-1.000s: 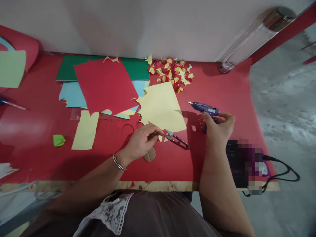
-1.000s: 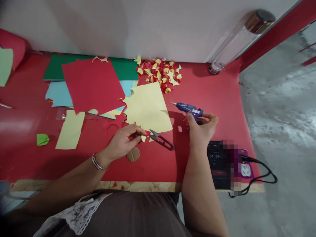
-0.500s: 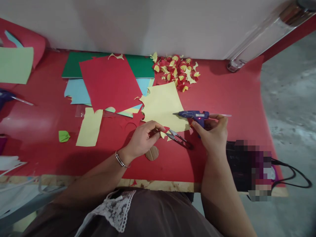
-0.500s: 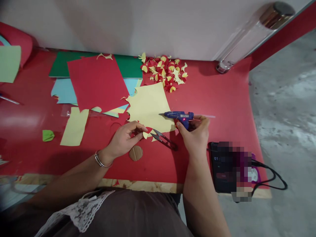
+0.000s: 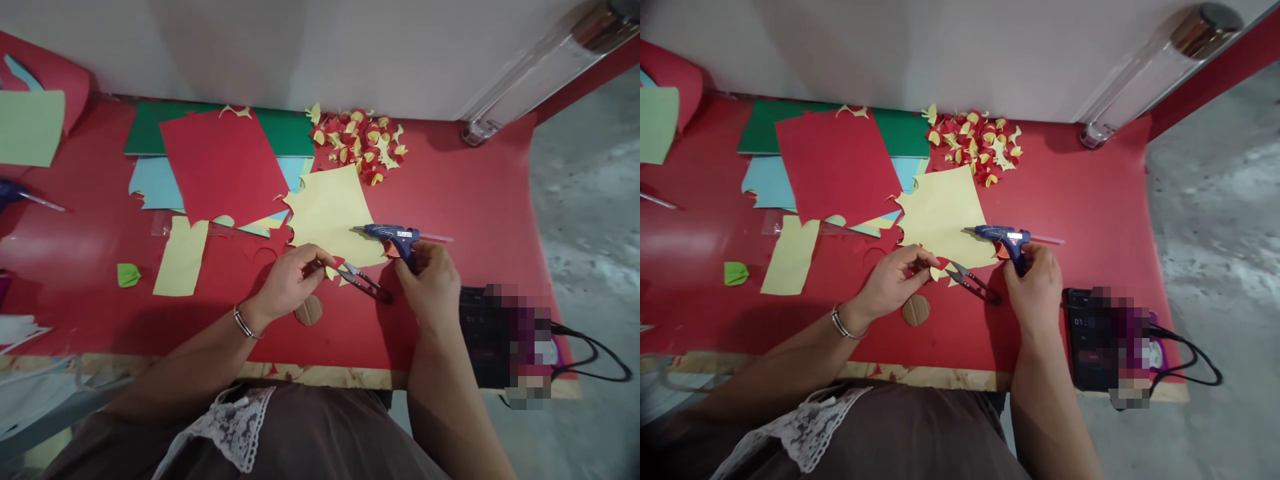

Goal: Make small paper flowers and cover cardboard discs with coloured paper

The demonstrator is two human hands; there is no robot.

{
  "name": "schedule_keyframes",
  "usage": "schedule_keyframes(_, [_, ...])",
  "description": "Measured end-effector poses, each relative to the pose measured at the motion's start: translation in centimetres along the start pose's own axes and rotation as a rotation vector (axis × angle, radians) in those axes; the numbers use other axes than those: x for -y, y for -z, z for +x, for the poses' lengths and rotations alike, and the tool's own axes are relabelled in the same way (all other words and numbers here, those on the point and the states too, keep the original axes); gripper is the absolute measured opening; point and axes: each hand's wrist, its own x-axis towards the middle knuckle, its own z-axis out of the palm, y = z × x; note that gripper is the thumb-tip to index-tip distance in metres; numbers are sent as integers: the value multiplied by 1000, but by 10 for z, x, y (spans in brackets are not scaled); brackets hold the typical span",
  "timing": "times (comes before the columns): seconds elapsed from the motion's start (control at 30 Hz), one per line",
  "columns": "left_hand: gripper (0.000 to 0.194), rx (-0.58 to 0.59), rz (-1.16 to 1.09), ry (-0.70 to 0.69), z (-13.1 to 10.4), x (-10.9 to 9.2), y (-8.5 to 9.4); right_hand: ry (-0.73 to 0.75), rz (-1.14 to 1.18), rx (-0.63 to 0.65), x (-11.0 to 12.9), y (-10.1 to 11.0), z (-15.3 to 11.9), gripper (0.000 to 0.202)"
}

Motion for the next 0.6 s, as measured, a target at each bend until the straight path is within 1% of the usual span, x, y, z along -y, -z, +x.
schedule_keyframes(0.1, [19, 2, -5, 7, 0, 0, 0, -51, -27, 34, -1, 3, 4, 31])
schedule_keyframes(0.3, [19, -22, -55, 23, -1, 3, -1, -155, 29, 4, 3, 6, 4, 32])
schedule_keyframes(0.47, [15, -36, -102, 57, -3, 11, -4, -118, 175, 15, 3, 5, -1, 33])
schedule_keyframes(0.6, [18, -90, -88, 71, -5, 14, -5, -84, 271, 30, 2, 5, -4, 37])
